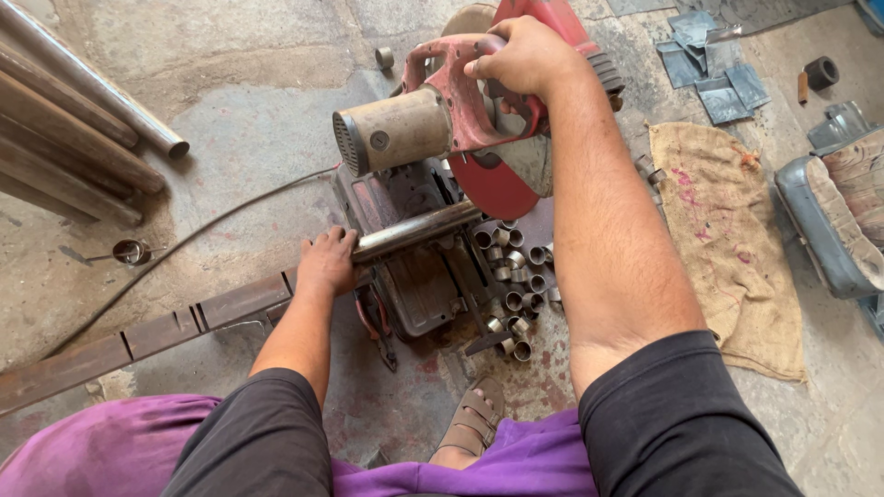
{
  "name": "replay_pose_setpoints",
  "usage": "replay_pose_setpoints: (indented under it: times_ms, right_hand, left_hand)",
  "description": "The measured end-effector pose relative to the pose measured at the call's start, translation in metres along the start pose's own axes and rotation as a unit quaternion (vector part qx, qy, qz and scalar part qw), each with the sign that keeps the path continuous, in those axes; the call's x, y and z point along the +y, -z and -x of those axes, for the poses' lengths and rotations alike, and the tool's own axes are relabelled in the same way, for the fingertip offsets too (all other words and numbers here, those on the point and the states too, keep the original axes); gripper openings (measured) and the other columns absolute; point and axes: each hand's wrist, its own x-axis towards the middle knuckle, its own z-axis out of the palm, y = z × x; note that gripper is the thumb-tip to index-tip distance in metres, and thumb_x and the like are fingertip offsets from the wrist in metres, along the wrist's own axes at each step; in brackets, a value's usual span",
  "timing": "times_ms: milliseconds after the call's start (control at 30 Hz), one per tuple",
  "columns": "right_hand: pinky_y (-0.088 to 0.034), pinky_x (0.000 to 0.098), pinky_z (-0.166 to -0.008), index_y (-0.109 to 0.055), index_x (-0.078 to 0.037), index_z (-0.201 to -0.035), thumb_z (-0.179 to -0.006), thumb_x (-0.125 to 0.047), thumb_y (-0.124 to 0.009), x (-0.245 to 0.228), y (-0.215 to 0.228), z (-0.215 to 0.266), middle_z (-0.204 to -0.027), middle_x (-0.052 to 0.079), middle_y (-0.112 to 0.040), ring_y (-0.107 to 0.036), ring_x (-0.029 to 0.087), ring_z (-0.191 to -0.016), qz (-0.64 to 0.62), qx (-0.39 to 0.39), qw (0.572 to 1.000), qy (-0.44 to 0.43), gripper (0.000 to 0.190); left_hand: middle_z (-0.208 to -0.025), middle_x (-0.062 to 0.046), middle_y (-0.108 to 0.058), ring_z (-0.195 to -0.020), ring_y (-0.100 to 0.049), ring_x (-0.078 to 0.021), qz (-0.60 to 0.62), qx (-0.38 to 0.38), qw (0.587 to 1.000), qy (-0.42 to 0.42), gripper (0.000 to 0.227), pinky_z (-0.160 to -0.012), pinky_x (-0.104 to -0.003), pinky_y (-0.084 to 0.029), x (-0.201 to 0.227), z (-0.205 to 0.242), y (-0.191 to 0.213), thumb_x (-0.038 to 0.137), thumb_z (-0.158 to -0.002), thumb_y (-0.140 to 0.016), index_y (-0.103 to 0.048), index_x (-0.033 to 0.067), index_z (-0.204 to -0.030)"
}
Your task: The person uses a red chop saw to cut a long metal pipe into short segments. They repeatedly position the pipe, lower the saw blade to cut, and lift the blade to reposition the pipe, producing a growing pile of cut pieces on the floor.
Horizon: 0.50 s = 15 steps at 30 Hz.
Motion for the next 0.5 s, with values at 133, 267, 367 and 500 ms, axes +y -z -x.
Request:
replay_pose_setpoints:
  times_ms: [133, 267, 367, 500]
  right_hand:
    - [-0.06, 0.0375, -0.06, -0.064, -0.006, -0.132, -0.084, -0.023, -0.082, -0.005, -0.001, 0.005, -0.097, 0.009, -0.075, -0.073, 0.018, -0.077, -0.017, -0.001, 1.0, -0.015, 0.054]
    - [-0.059, 0.0386, -0.06, -0.064, -0.005, -0.131, -0.084, -0.021, -0.081, -0.001, -0.004, 0.007, -0.097, 0.011, -0.075, -0.072, 0.019, -0.074, -0.016, -0.003, 1.0, -0.02, 0.052]
    - [-0.059, 0.0363, -0.062, -0.061, -0.004, -0.133, -0.083, -0.02, -0.083, 0.003, -0.005, 0.009, -0.097, 0.01, -0.075, -0.073, 0.018, -0.075, 0.023, 0.005, 1.0, 0.017, 0.057]
    - [-0.058, 0.0368, -0.059, -0.056, -0.003, -0.136, -0.083, -0.017, -0.082, 0.006, -0.011, 0.015, -0.095, 0.011, -0.074, -0.073, 0.019, -0.072, 0.014, -0.006, 1.0, -0.008, 0.06]
  left_hand:
    - [-0.133, -0.013, -0.063, -0.129, -0.058, -0.0294, -0.018, -0.017, 0.999, -0.023, 0.05, -0.107, -0.048, -0.045, -0.006, -0.003, -0.007, 0.037, -0.094, -0.068, -0.052, 0.0142, -0.136]
    - [-0.126, -0.014, -0.067, -0.119, -0.066, -0.0314, 0.003, -0.043, 0.999, -0.014, 0.045, -0.1, -0.045, -0.053, -0.006, -0.007, -0.011, 0.035, -0.094, -0.067, -0.055, 0.0119, -0.13]
    - [-0.123, -0.015, -0.069, -0.115, -0.068, -0.0324, 0.003, -0.037, 0.999, -0.015, 0.043, -0.096, -0.044, -0.055, -0.004, -0.008, -0.01, 0.036, -0.094, -0.067, -0.057, 0.0107, -0.127]
    - [-0.123, -0.015, -0.069, -0.115, -0.068, -0.0336, 0.011, -0.042, 0.999, -0.005, 0.046, -0.097, -0.045, -0.055, -0.002, -0.008, -0.008, 0.038, -0.093, -0.069, -0.057, 0.0103, -0.127]
